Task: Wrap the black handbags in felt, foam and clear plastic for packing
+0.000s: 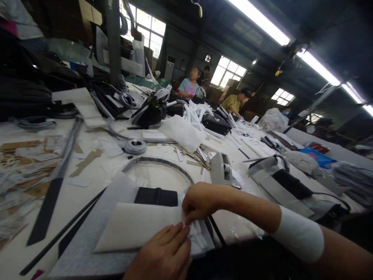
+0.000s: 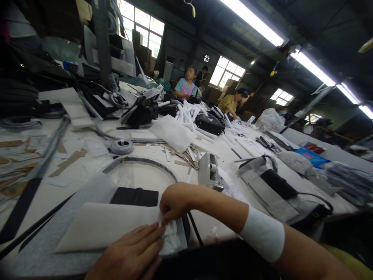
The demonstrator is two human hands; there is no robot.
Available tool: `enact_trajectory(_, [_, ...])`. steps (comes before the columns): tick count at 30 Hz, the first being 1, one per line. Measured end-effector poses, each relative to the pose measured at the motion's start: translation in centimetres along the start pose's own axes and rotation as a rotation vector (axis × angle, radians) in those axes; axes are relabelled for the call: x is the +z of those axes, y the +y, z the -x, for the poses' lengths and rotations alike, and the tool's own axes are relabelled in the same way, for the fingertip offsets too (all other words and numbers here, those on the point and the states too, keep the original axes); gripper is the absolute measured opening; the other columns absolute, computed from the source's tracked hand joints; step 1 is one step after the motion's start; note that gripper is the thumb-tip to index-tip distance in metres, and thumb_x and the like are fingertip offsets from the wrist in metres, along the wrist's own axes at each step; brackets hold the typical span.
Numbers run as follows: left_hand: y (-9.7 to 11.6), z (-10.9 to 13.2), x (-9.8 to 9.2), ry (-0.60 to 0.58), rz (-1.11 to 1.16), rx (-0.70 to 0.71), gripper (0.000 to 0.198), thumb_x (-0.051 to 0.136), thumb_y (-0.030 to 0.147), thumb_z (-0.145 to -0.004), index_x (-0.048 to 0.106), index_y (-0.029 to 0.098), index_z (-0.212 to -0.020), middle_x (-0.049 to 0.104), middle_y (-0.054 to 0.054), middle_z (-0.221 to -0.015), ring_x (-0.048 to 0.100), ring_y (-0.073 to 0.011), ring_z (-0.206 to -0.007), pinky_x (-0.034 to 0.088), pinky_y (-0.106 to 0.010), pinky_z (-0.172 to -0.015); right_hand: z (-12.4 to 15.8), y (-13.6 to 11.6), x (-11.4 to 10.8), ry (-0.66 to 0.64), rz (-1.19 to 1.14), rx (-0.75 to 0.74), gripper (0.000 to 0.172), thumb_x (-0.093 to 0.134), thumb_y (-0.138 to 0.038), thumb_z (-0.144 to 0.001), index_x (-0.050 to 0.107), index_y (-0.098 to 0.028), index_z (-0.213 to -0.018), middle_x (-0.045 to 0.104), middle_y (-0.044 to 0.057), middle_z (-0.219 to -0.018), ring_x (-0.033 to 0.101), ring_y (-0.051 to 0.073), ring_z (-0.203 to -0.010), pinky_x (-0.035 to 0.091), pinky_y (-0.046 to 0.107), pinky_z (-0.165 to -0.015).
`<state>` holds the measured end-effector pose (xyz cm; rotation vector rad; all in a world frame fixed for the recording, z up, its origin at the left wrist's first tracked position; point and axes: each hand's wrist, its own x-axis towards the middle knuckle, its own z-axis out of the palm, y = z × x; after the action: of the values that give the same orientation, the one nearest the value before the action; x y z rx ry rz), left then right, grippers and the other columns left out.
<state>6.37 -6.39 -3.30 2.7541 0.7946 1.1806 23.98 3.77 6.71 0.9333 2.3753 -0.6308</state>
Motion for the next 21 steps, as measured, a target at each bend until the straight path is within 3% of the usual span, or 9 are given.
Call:
enact_trajectory(4, [-0.1,0.5,1.1,0.063,-0.017,-0.007,0.027,0.045,0.024,-0.096,0.069,0.019,-0.104,0.075,-0.003,-0.11,0.07,-0.0174,-0.101,0.055,-0.026,-0.093,-2.2,-1.2,-0.7,-0.039,0.311,-0.002,0.018,0.076,-0.042,-0.075,0.078,-0.025,-0.079,0.072,0.003,-0.07,0.061,0.018,-0.063,0.03,0.026,-0.052])
enact_trajectory(8, [-0.3,1.0,1.9,0.119,-0.022,-0.017,0.025,0.046,0.026,-0.095,0.07,0.02,-0.102,0.075,0.0,-0.108,0.07,-0.0156,-0.099,0.053,-0.024,-0.095,-4.5,-1.5,-1.2,-0.106,0.445,-0.006,0.026,0.085,-0.044,-0.065,0.075,-0.02,-0.071,0.071,0.006,-0.065,0.065,0.022,-0.063,0.032,0.027,-0.052])
enact_trajectory(12, [-0.8,1.2,2.2,0.108,-0.064,0.048,0.028,0.042,0.022,-0.097,0.07,0.018,-0.101,0.075,-0.001,-0.107,0.07,-0.0153,-0.099,0.053,-0.023,-0.096,-5.5,0.3,-1.4,-0.053,0.447,-0.072,0.044,0.082,-0.062,-0.058,0.075,-0.02,-0.07,0.069,0.007,-0.062,0.066,0.024,-0.067,0.035,0.027,-0.056])
enact_trajectory(15, [-1.2,1.1,2.0,0.095,-0.073,0.065,0.029,0.041,0.022,-0.098,0.07,0.019,-0.101,0.076,-0.002,-0.106,0.071,-0.0148,-0.099,0.052,-0.022,-0.096,-5.7,2.0,-1.5,-0.058,0.403,-0.038,0.056,0.073,-0.074,-0.06,0.075,-0.02,-0.07,0.068,0.007,-0.06,0.065,0.023,-0.066,0.035,0.029,-0.059])
enact_trajectory(21, [-1.7,0.6,1.0,0.002,-0.131,0.155,0.03,0.04,0.023,-0.099,0.069,0.019,-0.103,0.075,-0.002,-0.109,0.071,-0.0153,-0.098,0.057,-0.021,-0.087,-6.4,5.0,-2.2,-0.048,0.235,0.094,0.053,0.076,-0.074,-0.057,0.072,-0.024,-0.072,0.068,0.0,-0.064,0.059,0.017,-0.063,0.031,0.027,-0.059])
